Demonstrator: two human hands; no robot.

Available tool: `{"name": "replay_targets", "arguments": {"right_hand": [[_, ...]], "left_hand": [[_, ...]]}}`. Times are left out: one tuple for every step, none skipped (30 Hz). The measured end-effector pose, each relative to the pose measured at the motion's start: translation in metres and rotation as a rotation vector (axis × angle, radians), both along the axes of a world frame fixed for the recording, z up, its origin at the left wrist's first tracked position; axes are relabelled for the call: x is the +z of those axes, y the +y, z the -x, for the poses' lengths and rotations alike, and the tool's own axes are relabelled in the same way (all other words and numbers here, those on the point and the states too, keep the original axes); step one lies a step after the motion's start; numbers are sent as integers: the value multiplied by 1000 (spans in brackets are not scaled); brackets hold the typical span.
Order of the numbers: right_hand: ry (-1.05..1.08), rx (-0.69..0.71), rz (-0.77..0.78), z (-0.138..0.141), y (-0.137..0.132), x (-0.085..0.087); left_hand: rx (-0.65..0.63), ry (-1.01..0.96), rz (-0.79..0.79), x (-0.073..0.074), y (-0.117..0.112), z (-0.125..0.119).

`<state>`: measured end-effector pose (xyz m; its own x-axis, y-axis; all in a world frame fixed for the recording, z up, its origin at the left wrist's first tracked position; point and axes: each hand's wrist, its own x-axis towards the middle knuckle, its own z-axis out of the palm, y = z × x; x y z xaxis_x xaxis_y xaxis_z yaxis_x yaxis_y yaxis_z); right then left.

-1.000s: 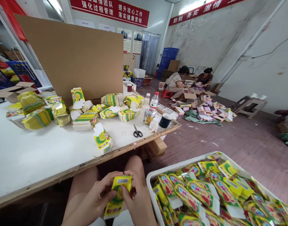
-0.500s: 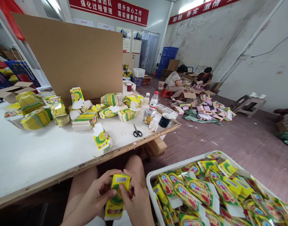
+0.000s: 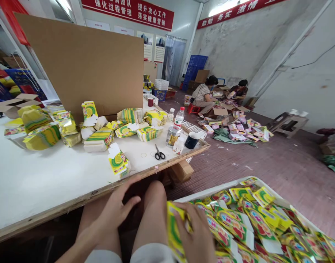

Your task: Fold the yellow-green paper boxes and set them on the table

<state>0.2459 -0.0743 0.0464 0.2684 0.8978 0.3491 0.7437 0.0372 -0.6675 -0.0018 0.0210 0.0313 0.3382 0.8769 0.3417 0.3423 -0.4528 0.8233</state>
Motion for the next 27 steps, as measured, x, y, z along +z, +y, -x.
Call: {"name": "replay_targets", "arguments": {"right_hand": [[-131, -91, -24, -18, -7, 0], [-245, -154, -8, -33, -14, -2], [-304, -216, -1, -45, -21, -4], [-319, -254, -7, -51, -26, -8], [-301, -254, 1, -53, -30, -12], [-258, -225, 13, -50, -31, -16], [-205, -173, 29, -44, -29, -20], [-152, -114, 45, -35, -25, -23], [-103, -65, 57, -25, -20, -25], [-58, -27, 67, -14, -14, -26], [-11, 6, 80, -4, -8, -26], [39, 34, 95, 6, -2, -24], [91, 55, 118, 15, 4, -22], [150, 85, 147, 23, 8, -20], [220, 112, 175, 31, 12, -17], [303, 134, 192, 39, 15, -14], [396, 142, 188, 47, 18, -12], [498, 144, 174, 54, 20, -11], [600, 142, 158, 61, 22, -10], [696, 129, 145, 67, 23, -10], [786, 112, 144, 71, 25, -10], [873, 102, 160, 74, 26, -11], [957, 102, 191, 75, 27, -12], [1026, 106, 225, 75, 27, -14], [1075, 104, 240, 73, 26, -15], [1100, 104, 249, 71, 25, -17], [1104, 102, 248, 69, 24, -19]], "left_hand": [[78, 15, -34, -3, 14, 7], [151, 31, -62, -7, 29, 15], [214, 52, -86, -12, 43, 23], [274, 72, -103, -19, 56, 30], [314, 97, -111, -26, 67, 36], [336, 122, -113, -34, 75, 41], [347, 146, -113, -41, 81, 45], [351, 169, -113, -47, 85, 48], [349, 188, -115, -52, 86, 51], [346, 202, -121, -55, 85, 53], [343, 212, -132, -55, 83, 55], [341, 214, -148, -53, 79, 57], [339, 210, -169, -50, 74, 59], [341, 198, -196, -44, 67, 60], [344, 183, -224, -38, 58, 60], [342, 161, -258, -32, 49, 59], [329, 136, -298, -25, 38, 56], [299, 115, -339, -20, 26, 52], [241, 86, -400, -16, 15, 46], [157, 61, -468, -14, 4, 39], [48, 40, -547, -13, -6, 31], [-80, 17, -636, -14, -14, 23], [-182, 6, -694, -16, -20, 16], [-262, 0, -720, -19, -25, 10], [-307, -13, -711, -22, -29, 6], [-314, -36, -657, -24, -32, 2], [-300, -81, -561, -25, -35, 0]]}}
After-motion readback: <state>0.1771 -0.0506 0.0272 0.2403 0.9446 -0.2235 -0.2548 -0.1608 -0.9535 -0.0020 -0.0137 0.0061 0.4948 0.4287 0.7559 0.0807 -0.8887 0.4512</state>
